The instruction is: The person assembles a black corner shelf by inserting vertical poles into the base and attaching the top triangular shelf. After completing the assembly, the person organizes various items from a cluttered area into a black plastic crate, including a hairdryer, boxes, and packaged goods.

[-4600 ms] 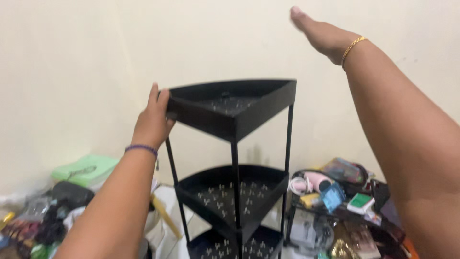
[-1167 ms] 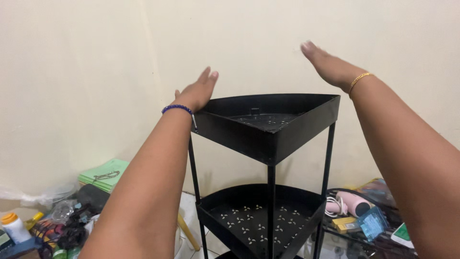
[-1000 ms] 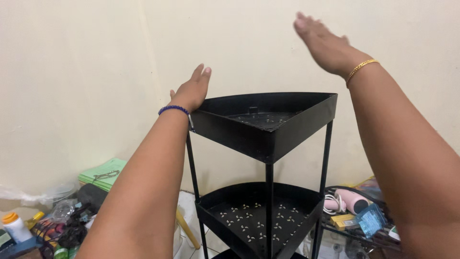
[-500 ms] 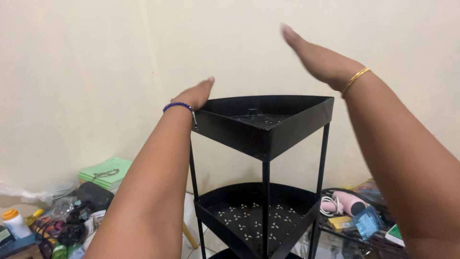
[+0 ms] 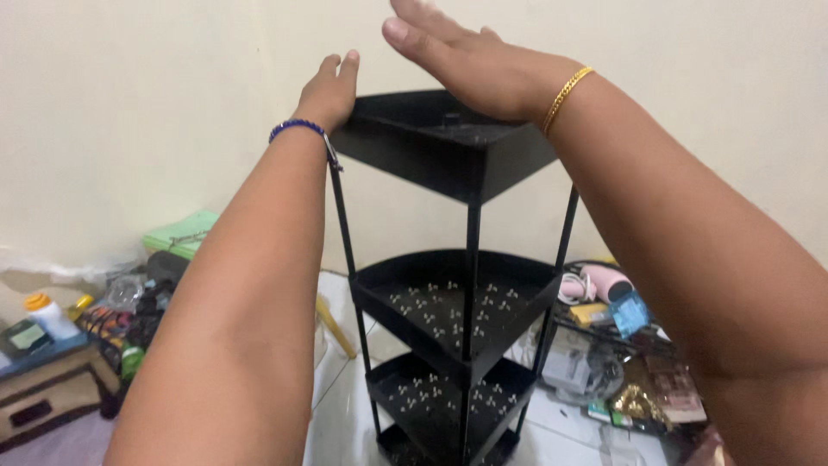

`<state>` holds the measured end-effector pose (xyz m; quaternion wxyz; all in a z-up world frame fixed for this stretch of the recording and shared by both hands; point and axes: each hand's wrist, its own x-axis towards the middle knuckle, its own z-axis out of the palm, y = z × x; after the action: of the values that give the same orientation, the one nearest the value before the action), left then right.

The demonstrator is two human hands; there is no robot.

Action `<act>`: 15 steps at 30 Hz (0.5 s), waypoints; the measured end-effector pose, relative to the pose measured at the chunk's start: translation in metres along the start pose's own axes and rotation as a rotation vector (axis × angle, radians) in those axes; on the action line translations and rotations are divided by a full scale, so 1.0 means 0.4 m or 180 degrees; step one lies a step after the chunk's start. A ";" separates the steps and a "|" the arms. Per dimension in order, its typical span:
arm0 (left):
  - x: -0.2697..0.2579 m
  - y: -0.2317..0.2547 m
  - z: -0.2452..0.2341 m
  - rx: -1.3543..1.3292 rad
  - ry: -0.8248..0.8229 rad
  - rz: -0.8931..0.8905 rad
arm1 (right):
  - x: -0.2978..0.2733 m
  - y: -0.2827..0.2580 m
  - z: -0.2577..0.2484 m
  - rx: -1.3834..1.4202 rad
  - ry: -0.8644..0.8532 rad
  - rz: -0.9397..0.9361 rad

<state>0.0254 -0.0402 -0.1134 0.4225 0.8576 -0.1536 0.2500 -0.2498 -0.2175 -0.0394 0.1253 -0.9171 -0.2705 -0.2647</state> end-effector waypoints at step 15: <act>-0.255 -0.014 -0.020 -0.1389 0.0598 0.0050 | -0.265 0.213 0.049 -0.1313 0.1100 0.0435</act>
<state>-0.0588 -0.0250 -0.1697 0.6082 0.7177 -0.1708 0.2928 -0.2693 -0.3256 -0.1218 -0.0023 -0.8806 -0.1230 -0.4577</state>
